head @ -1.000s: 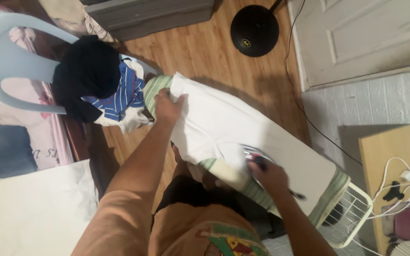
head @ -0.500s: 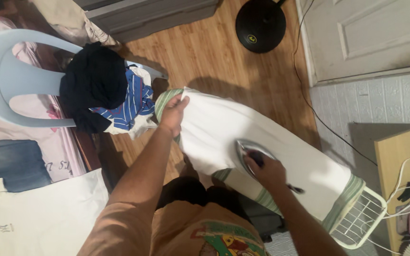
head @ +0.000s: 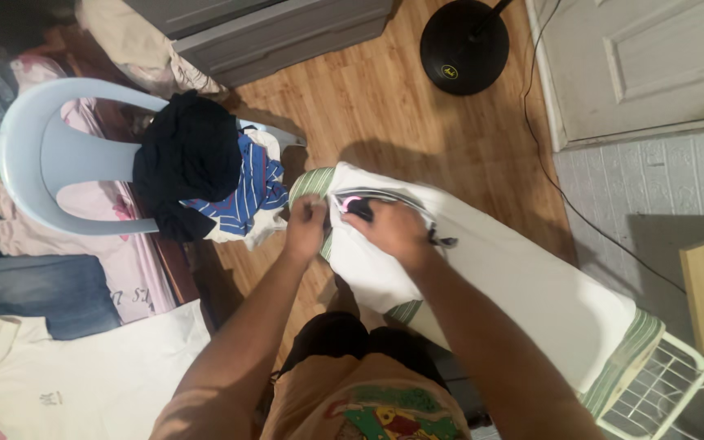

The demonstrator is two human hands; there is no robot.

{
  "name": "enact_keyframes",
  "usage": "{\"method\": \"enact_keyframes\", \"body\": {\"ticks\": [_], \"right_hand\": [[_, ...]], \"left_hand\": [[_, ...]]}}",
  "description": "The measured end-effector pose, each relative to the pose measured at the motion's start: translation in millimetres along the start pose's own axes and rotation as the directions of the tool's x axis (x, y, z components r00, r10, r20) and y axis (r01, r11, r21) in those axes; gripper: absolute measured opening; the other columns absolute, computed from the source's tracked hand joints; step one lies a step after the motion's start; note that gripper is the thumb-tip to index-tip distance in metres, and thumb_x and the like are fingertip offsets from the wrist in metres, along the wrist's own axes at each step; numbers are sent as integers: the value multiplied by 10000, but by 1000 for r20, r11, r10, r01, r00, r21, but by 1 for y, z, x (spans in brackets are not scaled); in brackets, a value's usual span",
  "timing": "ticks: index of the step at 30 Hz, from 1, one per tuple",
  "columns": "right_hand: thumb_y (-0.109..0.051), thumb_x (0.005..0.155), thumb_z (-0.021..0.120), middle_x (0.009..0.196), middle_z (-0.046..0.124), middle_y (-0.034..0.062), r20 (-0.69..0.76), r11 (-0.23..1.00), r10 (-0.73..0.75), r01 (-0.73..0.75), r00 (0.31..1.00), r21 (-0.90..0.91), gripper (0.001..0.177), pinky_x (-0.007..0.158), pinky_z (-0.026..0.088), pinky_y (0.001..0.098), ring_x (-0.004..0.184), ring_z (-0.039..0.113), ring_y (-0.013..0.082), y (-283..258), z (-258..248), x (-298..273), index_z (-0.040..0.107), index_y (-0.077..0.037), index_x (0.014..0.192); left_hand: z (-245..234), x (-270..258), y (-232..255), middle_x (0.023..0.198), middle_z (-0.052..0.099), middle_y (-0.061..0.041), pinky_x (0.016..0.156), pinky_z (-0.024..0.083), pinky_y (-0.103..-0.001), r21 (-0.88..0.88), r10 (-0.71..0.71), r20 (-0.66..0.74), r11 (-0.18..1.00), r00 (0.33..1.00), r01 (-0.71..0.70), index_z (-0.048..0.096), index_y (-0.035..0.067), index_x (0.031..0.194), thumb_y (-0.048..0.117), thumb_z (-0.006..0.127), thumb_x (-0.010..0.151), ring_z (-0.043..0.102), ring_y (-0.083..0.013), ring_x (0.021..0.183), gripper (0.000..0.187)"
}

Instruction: The person irons a white t-shirt and then a black t-shirt on an ironing board. They repeatedly smooth, lift, and reposition each shirt while using a steam iron to remove wrinkles.

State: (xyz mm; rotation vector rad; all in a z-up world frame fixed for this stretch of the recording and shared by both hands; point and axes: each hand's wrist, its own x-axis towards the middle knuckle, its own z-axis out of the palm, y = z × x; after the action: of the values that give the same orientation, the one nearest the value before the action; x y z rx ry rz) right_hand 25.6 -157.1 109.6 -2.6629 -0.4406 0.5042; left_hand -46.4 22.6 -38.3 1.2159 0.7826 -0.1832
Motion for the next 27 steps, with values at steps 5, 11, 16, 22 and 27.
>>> {"method": "enact_keyframes", "body": {"ticks": [5, 11, 16, 22, 27], "right_hand": [[-680, 840, 687, 770, 730, 196, -99, 996, 87, -85, 991, 24, 617, 618, 569, 495, 684, 713, 392, 8, 7, -13, 764, -70, 894], [-654, 867, 672, 802, 736, 202, -318, 942, 336, -306, 887, 141, 606, 698, 584, 488, 748, 720, 410, 87, -3, -79, 751, -58, 937], [-608, 886, 669, 824, 745, 203, -149, 686, 722, -674, 675, 274, 554, 740, 560, 501, 802, 723, 423, 179, -32, -179, 791, -79, 998], [-660, 929, 599, 834, 728, 229, -204, 360, 933, -765, 297, 533, 723, 780, 575, 498, 824, 749, 400, 278, -54, -305, 741, 48, 971], [-660, 997, 561, 951, 721, 294, -328, 341, 920, -851, 215, 399, 748, 850, 527, 544, 938, 692, 488, 333, -45, -367, 761, 59, 1029]], "left_hand": [[-16, -20, -34, 931, 627, -27, 731, 500, -243, 213, 246, 203, 934, 948, -288, 593, 38, 1175, 100, 738, 952, 582, -100, 831, 273], [-20, -15, -31, 851, 666, 14, 637, 488, -268, 312, 55, 43, 948, 998, -66, 652, 50, 1120, 112, 673, 965, 581, -99, 739, 168], [-24, -21, -20, 934, 645, -18, 676, 482, -263, 329, 156, 46, 930, 987, -162, 611, 34, 1150, 104, 658, 970, 573, -98, 798, 199], [-22, -24, -17, 999, 638, -29, 733, 473, -257, 341, 245, 52, 907, 968, -247, 553, 42, 1163, 125, 618, 998, 567, -98, 858, 196], [-6, -46, -6, 1029, 628, -75, 775, 483, -292, 412, 209, -66, 896, 976, -164, 556, -42, 1193, 221, 635, 1091, 561, -125, 894, 293]]}}
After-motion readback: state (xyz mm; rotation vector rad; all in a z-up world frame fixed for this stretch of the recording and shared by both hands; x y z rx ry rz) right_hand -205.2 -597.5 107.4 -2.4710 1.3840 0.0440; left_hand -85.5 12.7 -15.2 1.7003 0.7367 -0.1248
